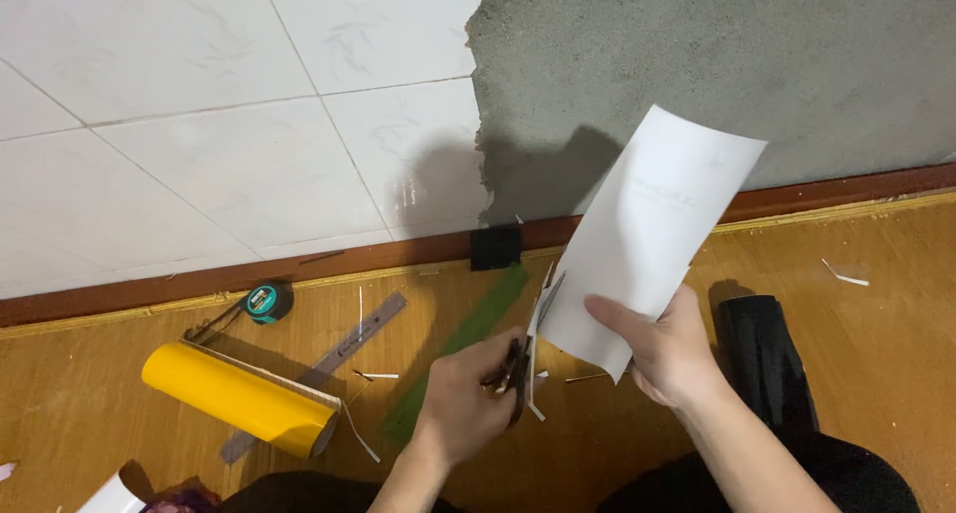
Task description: Cutting vinyl sheets into squares and applying them to a tiled wall to create a checkered pattern.
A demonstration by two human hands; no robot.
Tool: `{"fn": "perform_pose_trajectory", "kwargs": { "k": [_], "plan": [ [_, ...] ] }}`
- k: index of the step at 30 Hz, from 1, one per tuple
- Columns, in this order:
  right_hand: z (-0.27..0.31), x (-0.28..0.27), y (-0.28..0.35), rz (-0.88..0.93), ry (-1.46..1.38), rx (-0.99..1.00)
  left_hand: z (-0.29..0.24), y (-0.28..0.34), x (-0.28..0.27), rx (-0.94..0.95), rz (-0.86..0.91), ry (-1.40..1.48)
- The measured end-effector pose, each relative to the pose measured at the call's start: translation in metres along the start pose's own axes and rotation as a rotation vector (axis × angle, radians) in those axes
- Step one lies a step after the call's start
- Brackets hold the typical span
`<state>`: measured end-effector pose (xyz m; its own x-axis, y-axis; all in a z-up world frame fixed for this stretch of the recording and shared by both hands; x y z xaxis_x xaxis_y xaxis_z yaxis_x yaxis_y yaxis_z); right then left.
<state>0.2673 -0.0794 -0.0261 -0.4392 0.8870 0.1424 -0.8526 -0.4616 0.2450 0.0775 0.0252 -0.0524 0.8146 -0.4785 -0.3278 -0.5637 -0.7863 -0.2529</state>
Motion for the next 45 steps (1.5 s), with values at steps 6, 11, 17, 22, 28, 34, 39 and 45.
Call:
{"fn": "perform_pose_trajectory", "kwargs": {
  "k": [6, 11, 17, 22, 28, 34, 39, 45],
  "plan": [
    [-0.005, 0.003, 0.001, 0.037, -0.003, -0.027, 0.004, 0.004, 0.0, 0.06, -0.054, 0.026],
    [-0.005, 0.002, -0.001, 0.034, 0.024, -0.029, -0.006, 0.001, 0.001, 0.043, -0.074, 0.003],
    [-0.009, 0.004, 0.0, 0.037, 0.038, -0.009, -0.004, 0.004, 0.002, 0.097, -0.101, 0.05],
    [-0.028, 0.015, 0.006, 0.08, 0.359, 0.107, -0.002, -0.006, -0.011, 0.126, -0.213, 0.045],
    [0.009, -0.002, -0.001, -0.031, 0.086, 0.032, -0.001, -0.005, -0.038, 0.011, -0.22, 0.156],
    [-0.002, -0.004, 0.008, -0.031, -0.009, 0.053, -0.013, -0.001, -0.023, 0.056, -0.181, 0.236],
    [-0.026, 0.002, 0.011, 0.037, -0.02, 0.094, -0.015, -0.001, -0.016, 0.018, -0.162, 0.346],
    [-0.009, 0.043, 0.035, 0.8, 0.084, -0.341, -0.015, -0.014, -0.041, 0.159, -0.263, 0.466]
  ]
}}
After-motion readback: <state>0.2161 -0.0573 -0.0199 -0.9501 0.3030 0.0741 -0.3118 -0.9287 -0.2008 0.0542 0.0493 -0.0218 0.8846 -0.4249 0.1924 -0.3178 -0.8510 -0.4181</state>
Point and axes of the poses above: each hand's wrist, its own y-axis away from the middle knuckle, its own x-axis out of the palm, z = x × y, the point moved 8 cm from there along -y, towards the middle knuckle, and after that the axes turned 14 degrees about -z, right-handed, at the moved point
